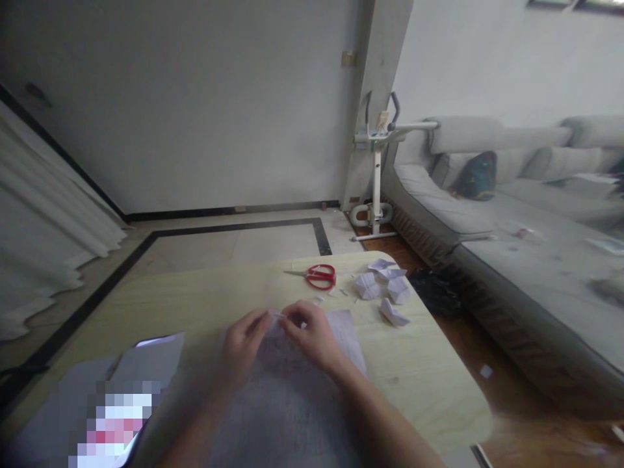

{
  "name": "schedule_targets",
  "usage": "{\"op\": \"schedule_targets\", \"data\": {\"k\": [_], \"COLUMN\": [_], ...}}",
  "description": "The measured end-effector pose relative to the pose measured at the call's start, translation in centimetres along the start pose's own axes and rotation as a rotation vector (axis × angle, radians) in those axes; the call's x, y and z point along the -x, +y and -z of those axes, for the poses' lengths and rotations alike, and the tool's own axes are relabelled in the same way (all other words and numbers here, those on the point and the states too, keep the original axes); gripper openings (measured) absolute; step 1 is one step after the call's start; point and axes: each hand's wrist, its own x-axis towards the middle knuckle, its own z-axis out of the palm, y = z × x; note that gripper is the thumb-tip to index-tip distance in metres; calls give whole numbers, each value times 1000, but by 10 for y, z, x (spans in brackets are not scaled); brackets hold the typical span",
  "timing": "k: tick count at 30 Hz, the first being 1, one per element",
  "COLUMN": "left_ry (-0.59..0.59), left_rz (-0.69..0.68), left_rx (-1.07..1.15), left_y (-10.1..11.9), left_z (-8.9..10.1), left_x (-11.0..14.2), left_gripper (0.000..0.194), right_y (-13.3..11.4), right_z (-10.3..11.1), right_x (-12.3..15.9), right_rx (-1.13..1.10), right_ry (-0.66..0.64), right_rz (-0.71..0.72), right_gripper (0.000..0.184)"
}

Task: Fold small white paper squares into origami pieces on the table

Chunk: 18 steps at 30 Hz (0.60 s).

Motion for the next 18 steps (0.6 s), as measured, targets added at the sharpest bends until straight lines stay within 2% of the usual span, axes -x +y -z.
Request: {"op": "schedule_targets", "data": {"k": [6, 18], "left_ry": [47, 0], "left_rz": [13, 32], "left_rx": [28, 20], "left_y": [11, 7], "left_z": [-1, -1], "left_x": [2, 0], "left_gripper": [25, 22], "right_y": [-2, -1], "right_z": [0, -3], "right_x": [-1, 2], "right_rx": [-19, 61], "right_ry": [-5, 44], "right_rz": [-44, 18], "right_gripper": [16, 21]}}
